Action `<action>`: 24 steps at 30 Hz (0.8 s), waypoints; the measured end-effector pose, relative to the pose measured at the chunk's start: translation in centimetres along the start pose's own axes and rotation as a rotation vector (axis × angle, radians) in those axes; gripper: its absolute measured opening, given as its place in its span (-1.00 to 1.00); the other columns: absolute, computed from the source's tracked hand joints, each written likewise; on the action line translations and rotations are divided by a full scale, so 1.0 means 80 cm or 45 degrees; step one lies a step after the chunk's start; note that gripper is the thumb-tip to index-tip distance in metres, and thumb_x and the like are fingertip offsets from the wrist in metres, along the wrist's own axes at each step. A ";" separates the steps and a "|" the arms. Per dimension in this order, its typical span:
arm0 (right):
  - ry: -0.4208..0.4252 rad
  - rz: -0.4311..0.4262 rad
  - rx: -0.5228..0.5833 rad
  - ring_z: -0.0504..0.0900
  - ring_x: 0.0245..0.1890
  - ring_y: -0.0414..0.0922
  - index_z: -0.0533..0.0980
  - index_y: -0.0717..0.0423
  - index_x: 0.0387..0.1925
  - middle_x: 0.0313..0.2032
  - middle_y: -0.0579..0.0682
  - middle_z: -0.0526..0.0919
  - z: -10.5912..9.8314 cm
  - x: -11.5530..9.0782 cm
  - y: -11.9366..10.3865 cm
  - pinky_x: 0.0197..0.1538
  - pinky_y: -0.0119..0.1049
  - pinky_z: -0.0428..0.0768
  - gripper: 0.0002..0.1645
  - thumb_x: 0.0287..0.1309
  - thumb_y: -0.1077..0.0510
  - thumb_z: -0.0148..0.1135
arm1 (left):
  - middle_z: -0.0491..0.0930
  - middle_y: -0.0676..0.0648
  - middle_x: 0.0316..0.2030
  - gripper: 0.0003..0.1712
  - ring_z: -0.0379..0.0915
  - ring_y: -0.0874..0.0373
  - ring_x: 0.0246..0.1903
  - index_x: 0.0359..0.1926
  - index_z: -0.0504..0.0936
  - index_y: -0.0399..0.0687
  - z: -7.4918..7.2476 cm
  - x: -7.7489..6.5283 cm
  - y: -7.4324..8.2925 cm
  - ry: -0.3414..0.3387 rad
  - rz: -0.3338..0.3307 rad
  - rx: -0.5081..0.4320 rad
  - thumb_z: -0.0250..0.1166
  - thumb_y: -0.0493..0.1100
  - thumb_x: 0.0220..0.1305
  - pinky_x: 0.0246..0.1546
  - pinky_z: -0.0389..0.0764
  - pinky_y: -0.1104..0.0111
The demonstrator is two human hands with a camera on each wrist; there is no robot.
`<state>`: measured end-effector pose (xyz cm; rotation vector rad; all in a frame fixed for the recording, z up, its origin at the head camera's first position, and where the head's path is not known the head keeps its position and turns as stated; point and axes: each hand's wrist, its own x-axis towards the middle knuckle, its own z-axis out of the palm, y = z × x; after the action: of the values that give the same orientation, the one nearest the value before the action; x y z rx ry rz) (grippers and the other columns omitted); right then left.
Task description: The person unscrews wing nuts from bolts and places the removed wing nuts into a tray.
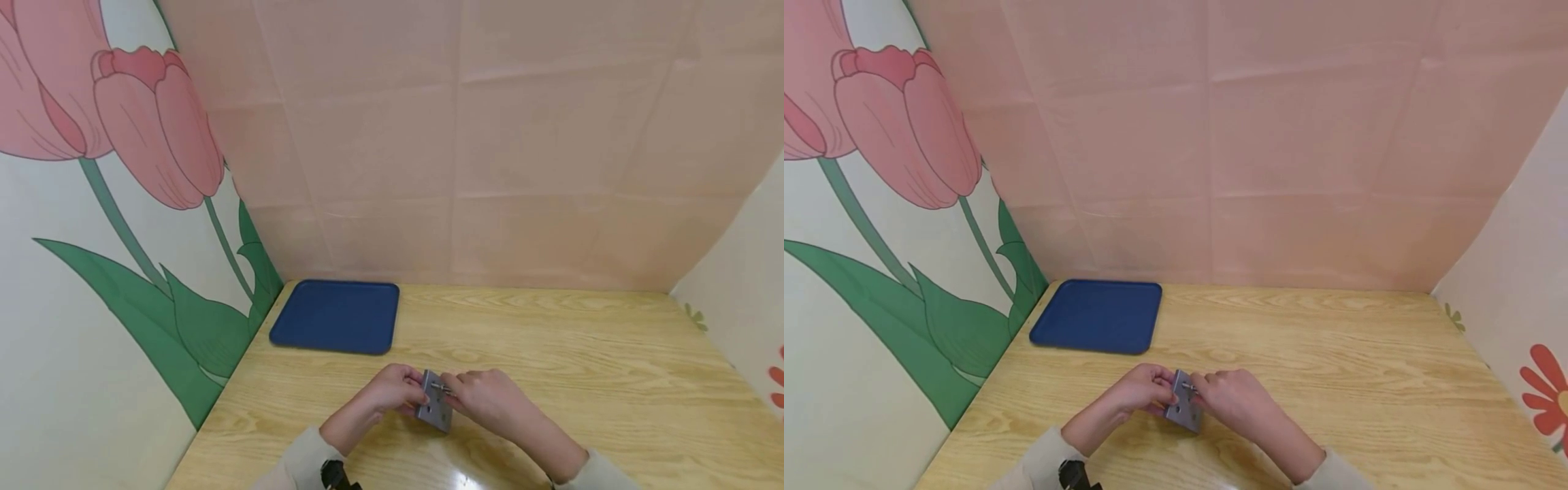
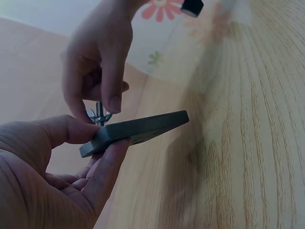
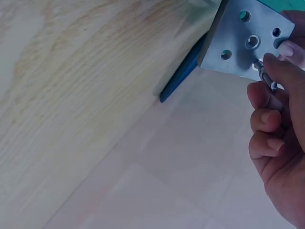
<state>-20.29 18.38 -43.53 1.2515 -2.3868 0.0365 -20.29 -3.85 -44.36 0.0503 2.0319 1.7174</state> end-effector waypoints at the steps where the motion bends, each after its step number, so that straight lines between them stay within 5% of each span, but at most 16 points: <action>1: 0.001 0.013 0.020 0.27 -0.70 -0.40 0.52 -0.02 -0.24 -0.62 -0.23 0.55 0.000 0.000 0.000 -0.70 -0.55 0.17 -0.67 0.10 -0.03 0.50 | 0.65 -0.13 -0.32 -0.70 0.64 0.07 -0.36 -0.09 0.61 -0.30 0.000 0.000 0.000 0.002 0.001 0.001 0.37 -0.41 0.11 -0.33 0.73 0.18; 8: -0.081 0.263 0.288 0.38 -0.68 -0.41 0.64 0.09 -0.05 -0.63 -0.28 0.53 0.000 -0.001 0.003 -0.64 -0.47 0.38 -0.62 0.32 -0.10 0.30 | 0.64 -0.13 -0.31 -0.70 0.65 0.06 -0.34 -0.09 0.61 -0.31 0.000 -0.001 0.001 0.009 0.012 0.007 0.38 -0.41 0.11 -0.32 0.73 0.16; 11: -0.164 0.484 0.596 0.27 -0.72 -0.42 0.68 0.08 -0.14 -0.70 -0.34 0.40 0.000 0.001 0.007 -0.65 -0.47 0.31 -0.60 0.44 -0.14 0.14 | 0.65 -0.13 -0.31 -0.70 0.65 0.06 -0.34 -0.09 0.61 -0.31 0.001 0.001 0.004 0.012 0.003 0.010 0.38 -0.41 0.11 -0.32 0.73 0.16; 16: -0.297 0.820 1.123 0.27 -0.72 -0.30 0.68 0.04 -0.25 -0.69 -0.19 0.54 0.002 0.002 0.018 -0.63 -0.41 0.26 -0.47 0.50 -0.23 -0.02 | 0.66 -0.13 -0.32 -0.69 0.65 0.06 -0.34 -0.09 0.62 -0.30 0.005 0.008 0.006 0.037 -0.014 0.009 0.38 -0.42 0.09 -0.34 0.73 0.19; 24: -0.500 1.019 1.616 0.14 -0.81 -0.34 0.65 0.25 -0.20 -0.67 -0.05 0.60 0.007 0.001 0.027 -0.69 -0.48 0.08 -0.31 0.50 -0.28 -0.06 | 0.67 -0.12 -0.32 -0.68 0.64 0.06 -0.35 -0.09 0.62 -0.29 0.008 0.017 0.005 0.063 -0.015 0.001 0.37 -0.43 0.08 -0.34 0.73 0.18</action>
<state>-22.26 19.46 -43.58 0.5336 -3.0820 1.9123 -21.36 -2.73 -44.49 -0.0045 2.0644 1.7266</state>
